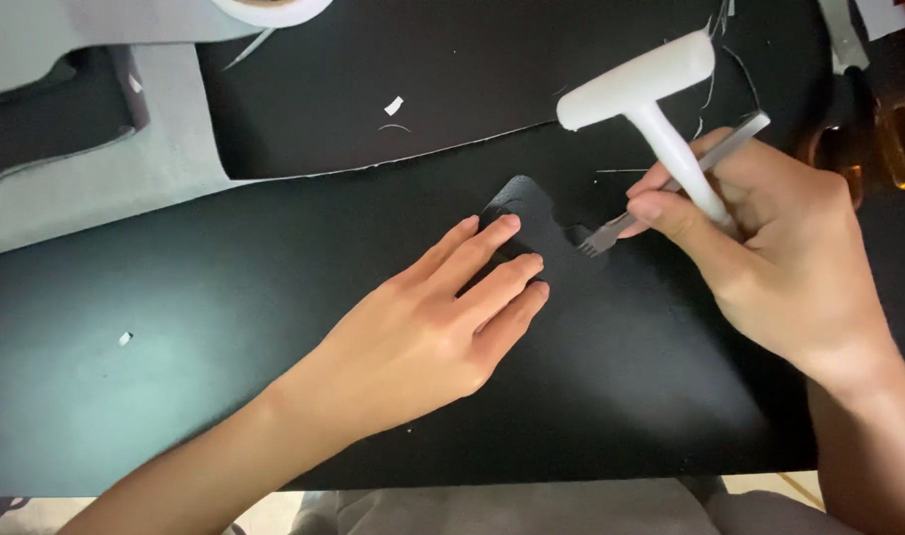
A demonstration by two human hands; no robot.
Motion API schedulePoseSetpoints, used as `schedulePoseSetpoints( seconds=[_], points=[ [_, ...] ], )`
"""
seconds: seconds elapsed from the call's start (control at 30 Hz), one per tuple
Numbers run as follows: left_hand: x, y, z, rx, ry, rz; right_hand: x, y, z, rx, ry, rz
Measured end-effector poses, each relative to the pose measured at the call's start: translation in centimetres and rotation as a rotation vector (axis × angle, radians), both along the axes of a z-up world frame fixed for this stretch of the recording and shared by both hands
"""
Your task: The person is using a pricking iron and a mallet to create stitching holes in a small piece of leather, followed by threading a needle.
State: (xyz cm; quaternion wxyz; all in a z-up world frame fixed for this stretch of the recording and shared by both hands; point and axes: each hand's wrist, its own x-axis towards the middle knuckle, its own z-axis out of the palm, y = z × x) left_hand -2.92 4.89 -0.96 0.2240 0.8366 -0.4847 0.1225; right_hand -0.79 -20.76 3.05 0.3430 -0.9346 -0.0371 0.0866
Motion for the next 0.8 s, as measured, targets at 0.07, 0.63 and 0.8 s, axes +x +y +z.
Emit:
schedulePoseSetpoints(
  seconds=[0.07, 0.63, 0.8],
  points=[
    [-0.01, 0.04, 0.02, 0.001, -0.016, 0.016, -0.22, 0.16, -0.21, 0.023, -0.002, -0.022],
    [-0.03, 0.06, -0.2, 0.011, -0.018, 0.034, -0.67, 0.39, -0.44, 0.055, -0.049, 0.012],
    [-0.07, -0.05, -0.28, -0.011, -0.009, 0.041, -0.7, 0.47, -0.45, 0.055, -0.036, 0.008]
  ],
)
